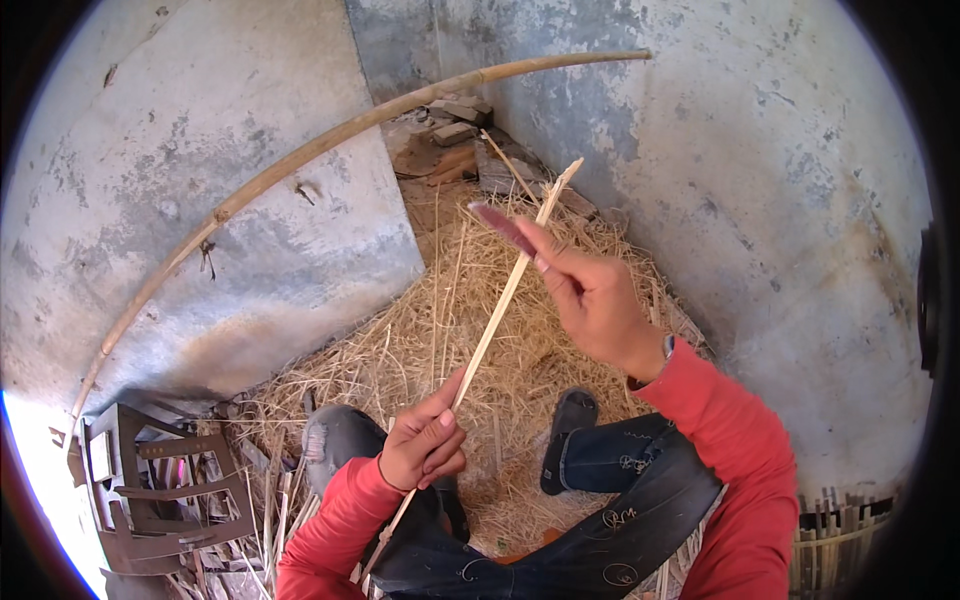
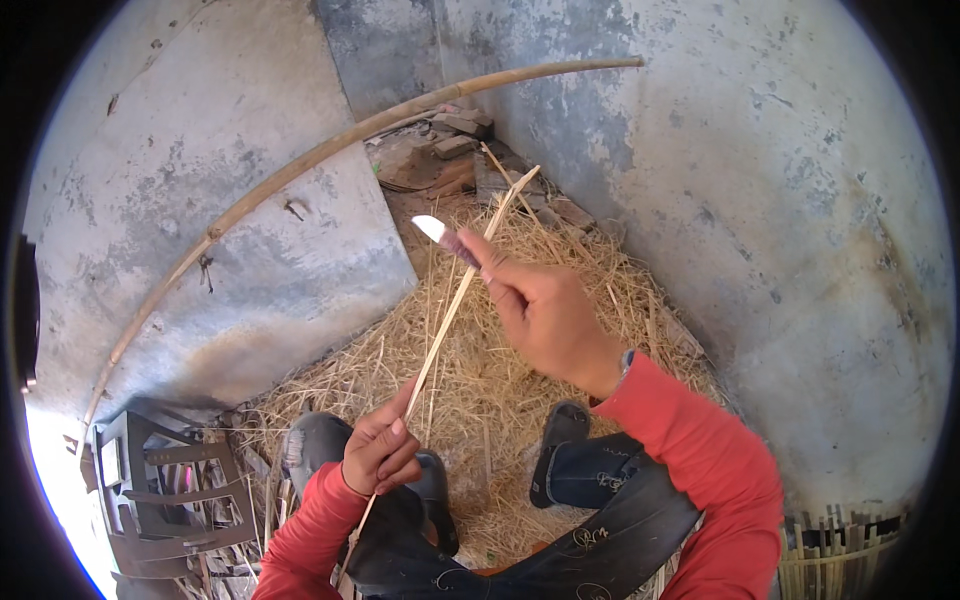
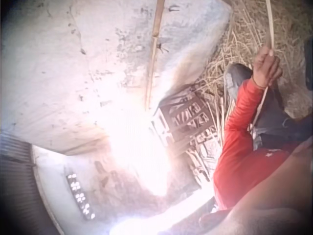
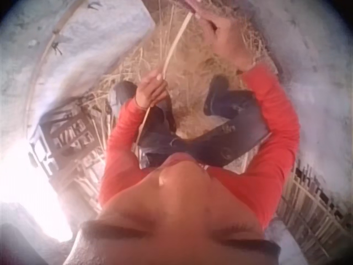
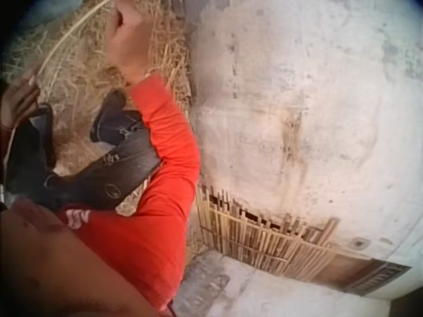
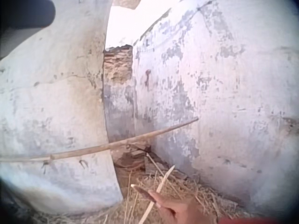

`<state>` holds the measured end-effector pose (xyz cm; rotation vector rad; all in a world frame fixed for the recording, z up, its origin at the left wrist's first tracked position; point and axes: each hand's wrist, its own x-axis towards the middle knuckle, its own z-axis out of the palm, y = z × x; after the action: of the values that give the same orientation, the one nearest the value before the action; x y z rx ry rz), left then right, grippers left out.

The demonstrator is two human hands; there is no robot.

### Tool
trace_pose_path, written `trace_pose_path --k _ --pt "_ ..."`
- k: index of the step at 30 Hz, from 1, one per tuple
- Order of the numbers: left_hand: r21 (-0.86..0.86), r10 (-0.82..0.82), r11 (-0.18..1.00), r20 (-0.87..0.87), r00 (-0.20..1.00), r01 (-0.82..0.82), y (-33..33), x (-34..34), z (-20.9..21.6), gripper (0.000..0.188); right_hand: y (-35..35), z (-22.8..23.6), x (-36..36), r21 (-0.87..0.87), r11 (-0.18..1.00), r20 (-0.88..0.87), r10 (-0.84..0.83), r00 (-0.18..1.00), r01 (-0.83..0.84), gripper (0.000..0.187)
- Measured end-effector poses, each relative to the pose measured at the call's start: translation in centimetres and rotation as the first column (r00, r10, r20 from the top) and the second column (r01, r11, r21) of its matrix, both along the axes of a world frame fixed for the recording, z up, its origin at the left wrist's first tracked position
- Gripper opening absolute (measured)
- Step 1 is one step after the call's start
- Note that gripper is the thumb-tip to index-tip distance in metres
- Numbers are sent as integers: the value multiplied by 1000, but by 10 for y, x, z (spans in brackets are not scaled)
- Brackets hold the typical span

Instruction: The person shaves a thin piece of wood with a knife, tapering one end and removing material, then continues the task while sitting on the floor.

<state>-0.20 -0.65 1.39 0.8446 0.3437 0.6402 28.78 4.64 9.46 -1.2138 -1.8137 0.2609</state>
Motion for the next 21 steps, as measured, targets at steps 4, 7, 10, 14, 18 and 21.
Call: trace_pose_path --k 4,7,10,14,18,21 --pt "-23 16 1000 29 999 -15 1 1 4 54 -4 -11 -10 -7 994 -60 108 992 -108 43" --pt "-60 50 997 31 998 -48 3 6 8 53 -17 -18 -24 -8 982 -22 188 982 -188 43" --pt "-64 53 997 35 998 -51 3 5 9 53 -21 -24 -32 -6 978 0 209 978 -209 45" --pt "-81 63 995 31 998 -60 5 6 5 53 -31 -33 -39 -111 944 -8 312 950 -311 50" --pt "-100 67 993 105 992 -57 7 7 4 53 -36 -14 -42 -174 945 -71 270 960 -279 51" --pt "-50 27 999 149 988 -20 8 8 -1 53 -14 2 -33 -55 989 -253 118 960 -136 49"
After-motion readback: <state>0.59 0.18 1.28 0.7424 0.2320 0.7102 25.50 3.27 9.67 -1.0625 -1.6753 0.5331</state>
